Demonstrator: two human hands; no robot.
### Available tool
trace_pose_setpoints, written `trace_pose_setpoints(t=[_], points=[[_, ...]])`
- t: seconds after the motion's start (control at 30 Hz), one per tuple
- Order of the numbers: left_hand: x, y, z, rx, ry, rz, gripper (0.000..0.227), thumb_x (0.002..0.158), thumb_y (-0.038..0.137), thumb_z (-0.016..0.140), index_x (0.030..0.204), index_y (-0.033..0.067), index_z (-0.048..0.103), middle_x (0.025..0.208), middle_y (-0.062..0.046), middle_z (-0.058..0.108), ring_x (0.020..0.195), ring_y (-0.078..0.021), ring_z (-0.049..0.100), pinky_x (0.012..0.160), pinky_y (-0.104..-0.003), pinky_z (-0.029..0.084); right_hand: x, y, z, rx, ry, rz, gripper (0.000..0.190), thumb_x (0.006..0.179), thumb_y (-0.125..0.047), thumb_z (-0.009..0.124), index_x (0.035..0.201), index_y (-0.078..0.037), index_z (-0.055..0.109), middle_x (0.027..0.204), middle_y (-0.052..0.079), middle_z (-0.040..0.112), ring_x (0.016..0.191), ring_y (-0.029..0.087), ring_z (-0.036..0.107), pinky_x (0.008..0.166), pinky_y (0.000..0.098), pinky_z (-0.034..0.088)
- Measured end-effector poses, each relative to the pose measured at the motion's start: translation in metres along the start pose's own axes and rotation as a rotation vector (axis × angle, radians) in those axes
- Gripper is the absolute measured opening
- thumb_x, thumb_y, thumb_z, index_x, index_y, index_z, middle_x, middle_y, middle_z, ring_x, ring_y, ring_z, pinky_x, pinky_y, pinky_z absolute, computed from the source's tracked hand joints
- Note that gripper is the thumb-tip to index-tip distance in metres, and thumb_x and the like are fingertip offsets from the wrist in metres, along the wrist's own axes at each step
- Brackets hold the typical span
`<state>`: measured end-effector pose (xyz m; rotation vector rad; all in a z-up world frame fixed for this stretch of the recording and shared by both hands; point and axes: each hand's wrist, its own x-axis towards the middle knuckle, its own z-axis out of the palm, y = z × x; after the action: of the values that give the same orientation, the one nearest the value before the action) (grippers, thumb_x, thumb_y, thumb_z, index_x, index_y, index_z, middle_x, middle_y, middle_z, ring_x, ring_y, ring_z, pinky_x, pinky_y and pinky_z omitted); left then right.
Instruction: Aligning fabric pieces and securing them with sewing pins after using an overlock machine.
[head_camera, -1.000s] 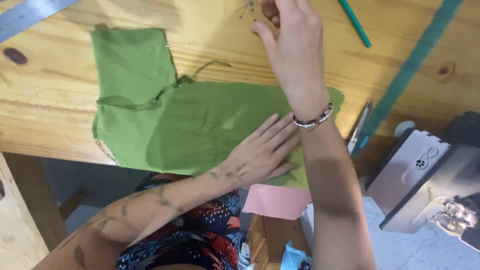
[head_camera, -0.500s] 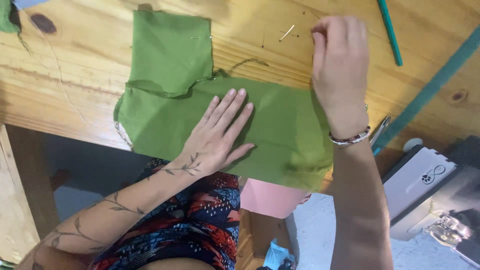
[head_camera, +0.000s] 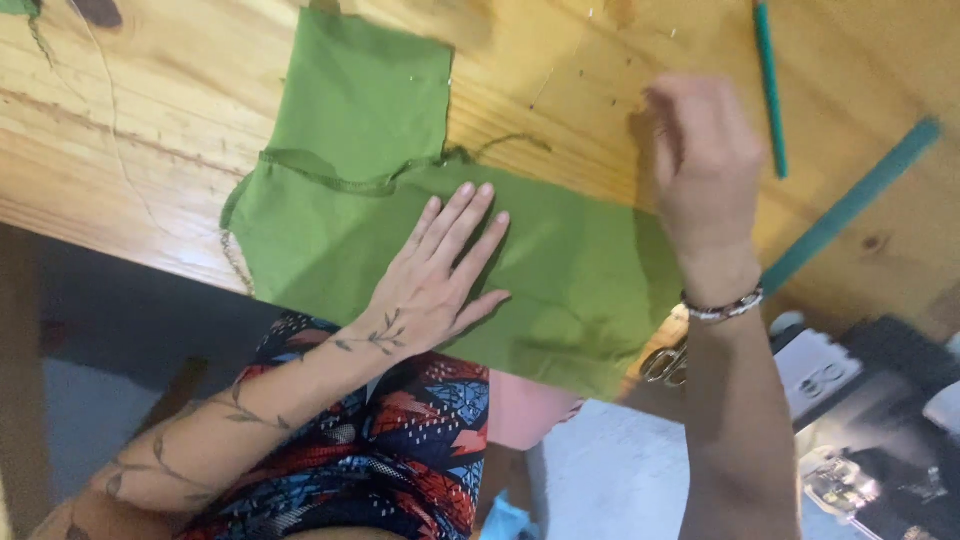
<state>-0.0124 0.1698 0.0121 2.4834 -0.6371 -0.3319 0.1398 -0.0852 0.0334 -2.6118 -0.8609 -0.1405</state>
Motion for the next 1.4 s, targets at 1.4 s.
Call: trace_pose_setpoints(t=[1.4], points=[[0.012, 0.043, 0.033, 0.172, 0.217, -0.467, 0.095, 0.096, 0.071, 0.058, 0.161, 0.0079, 0.03, 0.165, -0.019, 0.019, 0.154, -0.0344, 0.019, 0.125, -0.054, 0.017, 0.075, -0.043, 0.033, 0.366, -0.446, -0.654, 0.018, 0.091, 0.019, 0.064, 0.1, 0.004, 0.066, 0.098, 0.015, 0.057, 0.086, 0.031, 0.057, 0.075, 0.0369, 0.052]])
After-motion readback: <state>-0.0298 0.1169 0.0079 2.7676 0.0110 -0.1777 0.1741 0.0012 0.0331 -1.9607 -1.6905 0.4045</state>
